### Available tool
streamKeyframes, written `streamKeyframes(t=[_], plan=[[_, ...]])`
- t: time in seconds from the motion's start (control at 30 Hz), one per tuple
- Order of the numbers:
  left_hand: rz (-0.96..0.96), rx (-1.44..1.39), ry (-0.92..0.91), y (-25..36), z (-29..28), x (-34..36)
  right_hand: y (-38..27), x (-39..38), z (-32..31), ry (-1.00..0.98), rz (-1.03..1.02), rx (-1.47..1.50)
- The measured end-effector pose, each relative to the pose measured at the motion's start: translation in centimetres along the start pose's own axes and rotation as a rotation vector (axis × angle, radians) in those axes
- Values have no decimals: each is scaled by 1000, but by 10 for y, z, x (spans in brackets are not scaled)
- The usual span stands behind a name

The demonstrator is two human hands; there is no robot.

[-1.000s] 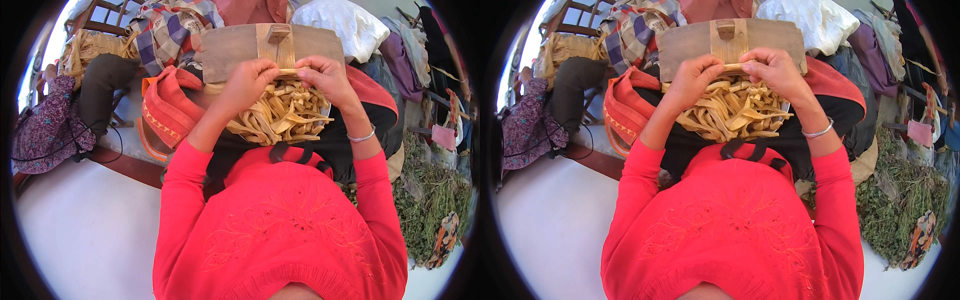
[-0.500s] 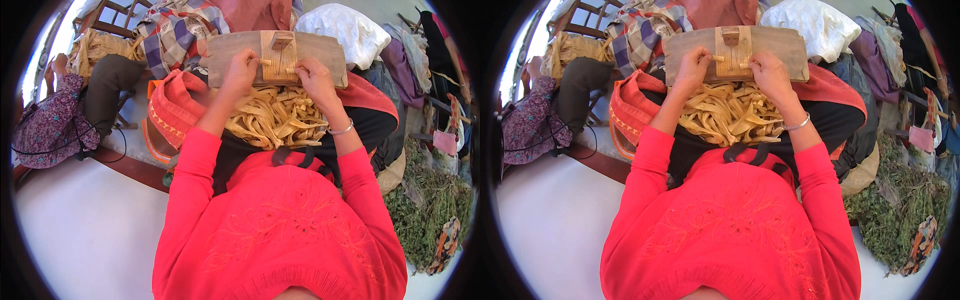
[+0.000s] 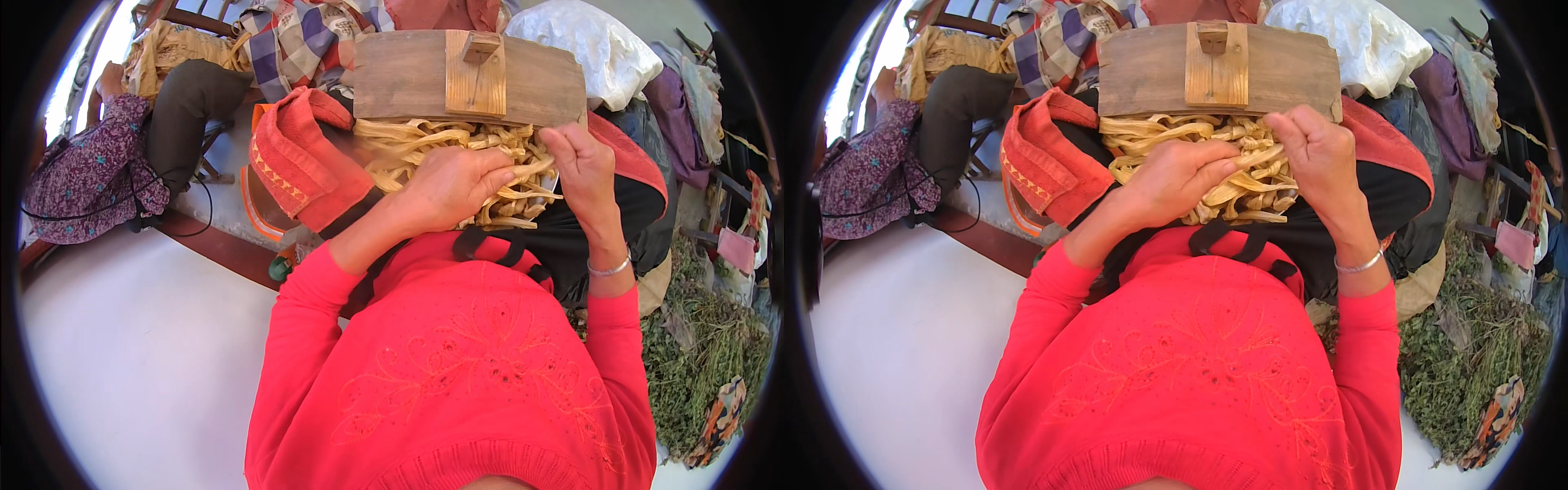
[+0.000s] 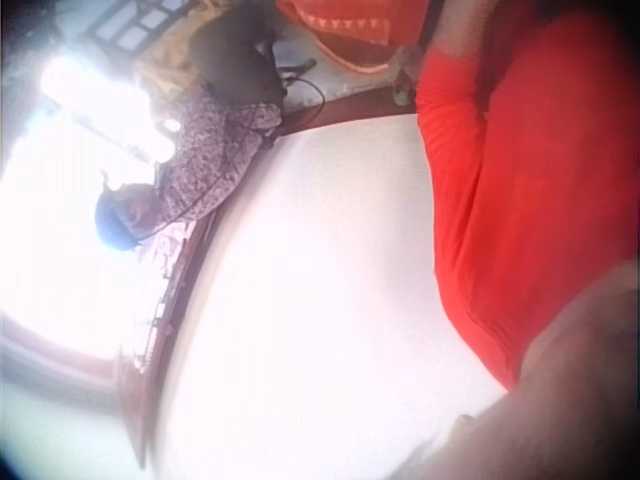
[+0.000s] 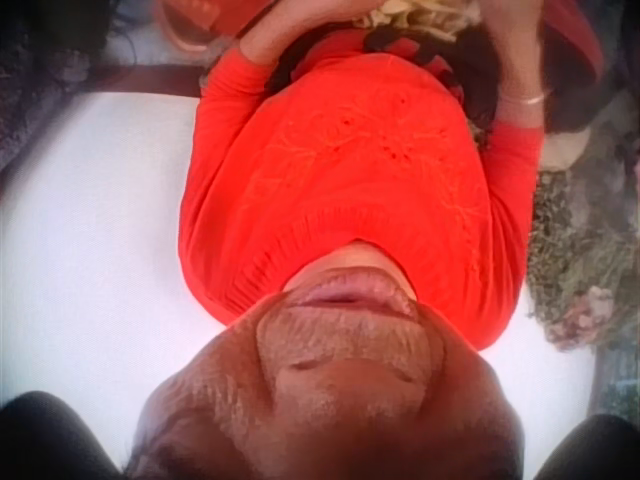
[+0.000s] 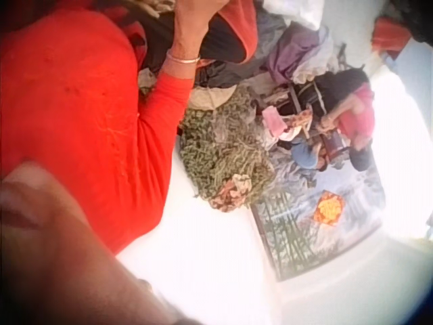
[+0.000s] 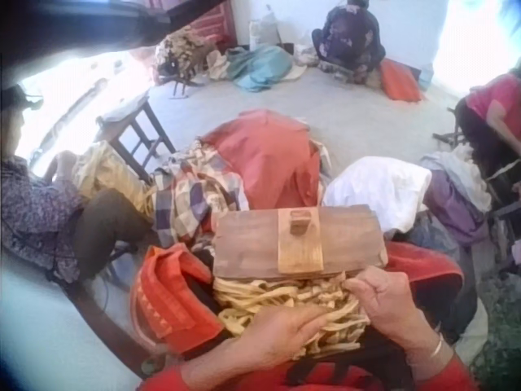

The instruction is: The person weaves strips of straw by hand, using a wooden jig to hold the material and adding new strips into the pattern.

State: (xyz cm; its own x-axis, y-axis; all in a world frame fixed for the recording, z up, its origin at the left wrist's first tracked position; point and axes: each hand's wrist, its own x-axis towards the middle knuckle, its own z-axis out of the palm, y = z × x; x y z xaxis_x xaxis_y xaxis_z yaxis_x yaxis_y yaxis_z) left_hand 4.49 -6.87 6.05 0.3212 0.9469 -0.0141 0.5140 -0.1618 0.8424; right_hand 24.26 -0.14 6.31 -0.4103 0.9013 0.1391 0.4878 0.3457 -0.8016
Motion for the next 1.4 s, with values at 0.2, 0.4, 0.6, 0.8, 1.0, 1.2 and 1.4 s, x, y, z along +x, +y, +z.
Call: streamKeyframes(t=[0.2,0.4,0.6,0.8,1.0,1.2,1.4], plan=[[495,-301,-83,75,-61,0,-79,-27,-32,-654,-296,502],[32,-1020,-14,48,-25,13,-76,-28,-15,-94,49,951],[-123,-1101,62,0,31,31,14,3,43,341,-230,-159],[-345,-1052,-12,-41,51,11,17,-8,50,151,-221,-377],[135,317,334,-38,40,0,48,-31,68,-208,254,365],[277,162,498,-46,52,9,48,-31,67,-369,568,1234],[165,-102,276,-22,28,5,31,-20,53,-273,403,927]])
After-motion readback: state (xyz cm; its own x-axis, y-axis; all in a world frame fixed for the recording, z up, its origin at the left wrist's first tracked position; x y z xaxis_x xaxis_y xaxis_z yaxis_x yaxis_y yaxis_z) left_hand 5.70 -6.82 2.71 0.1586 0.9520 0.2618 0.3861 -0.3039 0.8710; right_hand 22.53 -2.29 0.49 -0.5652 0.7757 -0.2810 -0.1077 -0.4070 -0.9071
